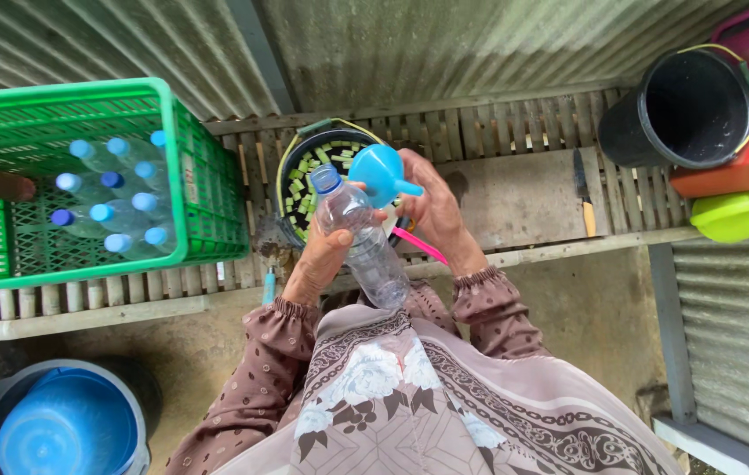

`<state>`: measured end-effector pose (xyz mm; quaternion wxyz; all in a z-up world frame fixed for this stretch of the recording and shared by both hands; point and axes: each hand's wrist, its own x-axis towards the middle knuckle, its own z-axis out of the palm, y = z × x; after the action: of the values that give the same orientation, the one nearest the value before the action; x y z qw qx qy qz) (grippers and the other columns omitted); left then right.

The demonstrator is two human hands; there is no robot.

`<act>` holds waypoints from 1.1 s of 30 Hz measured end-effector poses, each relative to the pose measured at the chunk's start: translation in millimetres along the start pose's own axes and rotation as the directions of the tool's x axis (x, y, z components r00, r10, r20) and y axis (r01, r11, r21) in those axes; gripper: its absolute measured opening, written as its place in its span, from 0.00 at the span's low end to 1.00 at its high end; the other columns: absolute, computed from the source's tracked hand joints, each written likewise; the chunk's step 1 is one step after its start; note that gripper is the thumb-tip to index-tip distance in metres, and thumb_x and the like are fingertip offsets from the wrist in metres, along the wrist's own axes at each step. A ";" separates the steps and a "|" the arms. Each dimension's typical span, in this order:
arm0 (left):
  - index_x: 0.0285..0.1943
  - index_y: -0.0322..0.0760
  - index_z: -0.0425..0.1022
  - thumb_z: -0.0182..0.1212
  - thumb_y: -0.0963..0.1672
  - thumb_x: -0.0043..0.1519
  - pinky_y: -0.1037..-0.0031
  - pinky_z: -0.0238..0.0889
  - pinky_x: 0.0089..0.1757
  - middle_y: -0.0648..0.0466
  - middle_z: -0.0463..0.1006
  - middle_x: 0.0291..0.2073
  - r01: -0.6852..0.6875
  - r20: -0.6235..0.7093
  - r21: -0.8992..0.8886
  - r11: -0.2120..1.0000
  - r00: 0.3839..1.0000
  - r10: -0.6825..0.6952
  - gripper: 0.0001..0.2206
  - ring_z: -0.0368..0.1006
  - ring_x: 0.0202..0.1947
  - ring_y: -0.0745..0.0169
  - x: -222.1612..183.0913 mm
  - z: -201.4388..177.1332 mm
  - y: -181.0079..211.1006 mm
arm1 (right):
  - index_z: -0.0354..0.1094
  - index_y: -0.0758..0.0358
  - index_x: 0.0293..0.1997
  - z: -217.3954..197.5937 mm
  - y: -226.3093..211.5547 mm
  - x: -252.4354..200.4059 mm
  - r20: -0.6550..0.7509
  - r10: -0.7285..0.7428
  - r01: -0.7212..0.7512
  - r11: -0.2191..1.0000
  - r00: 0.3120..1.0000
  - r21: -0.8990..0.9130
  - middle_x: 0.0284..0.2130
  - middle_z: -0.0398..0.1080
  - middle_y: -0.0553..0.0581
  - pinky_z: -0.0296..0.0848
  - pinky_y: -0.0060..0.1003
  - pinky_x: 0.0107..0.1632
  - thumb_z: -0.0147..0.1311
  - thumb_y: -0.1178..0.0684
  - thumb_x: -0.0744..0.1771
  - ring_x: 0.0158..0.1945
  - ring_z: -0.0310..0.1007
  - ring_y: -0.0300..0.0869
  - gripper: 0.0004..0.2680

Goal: The person uses a white scoop and a blue funnel to transfer chopped green vegetables from a bucket into plastic bottles. After filling a bottle, they screw on a blue cap and place the bottle into a green crate. The process is repeated with another bottle.

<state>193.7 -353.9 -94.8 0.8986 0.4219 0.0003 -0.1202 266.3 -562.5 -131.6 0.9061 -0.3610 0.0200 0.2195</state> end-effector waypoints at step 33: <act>0.64 0.32 0.65 0.76 0.50 0.55 0.62 0.68 0.53 0.46 0.68 0.53 -0.208 0.045 0.838 0.504 0.948 0.316 0.33 0.70 0.55 0.52 -50.9 -102.7 -2.6 | 0.70 0.63 0.50 140.8 44.9 -56.4 0.660 -0.120 0.621 -0.250 0.741 -0.743 0.50 0.69 0.59 0.77 0.45 0.51 0.64 0.60 0.64 0.52 0.74 0.53 0.11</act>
<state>154.0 -266.7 -157.8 0.5957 0.7982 -0.0697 0.0561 179.6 -461.8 -45.5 0.3432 -0.8375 -0.4176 -0.0801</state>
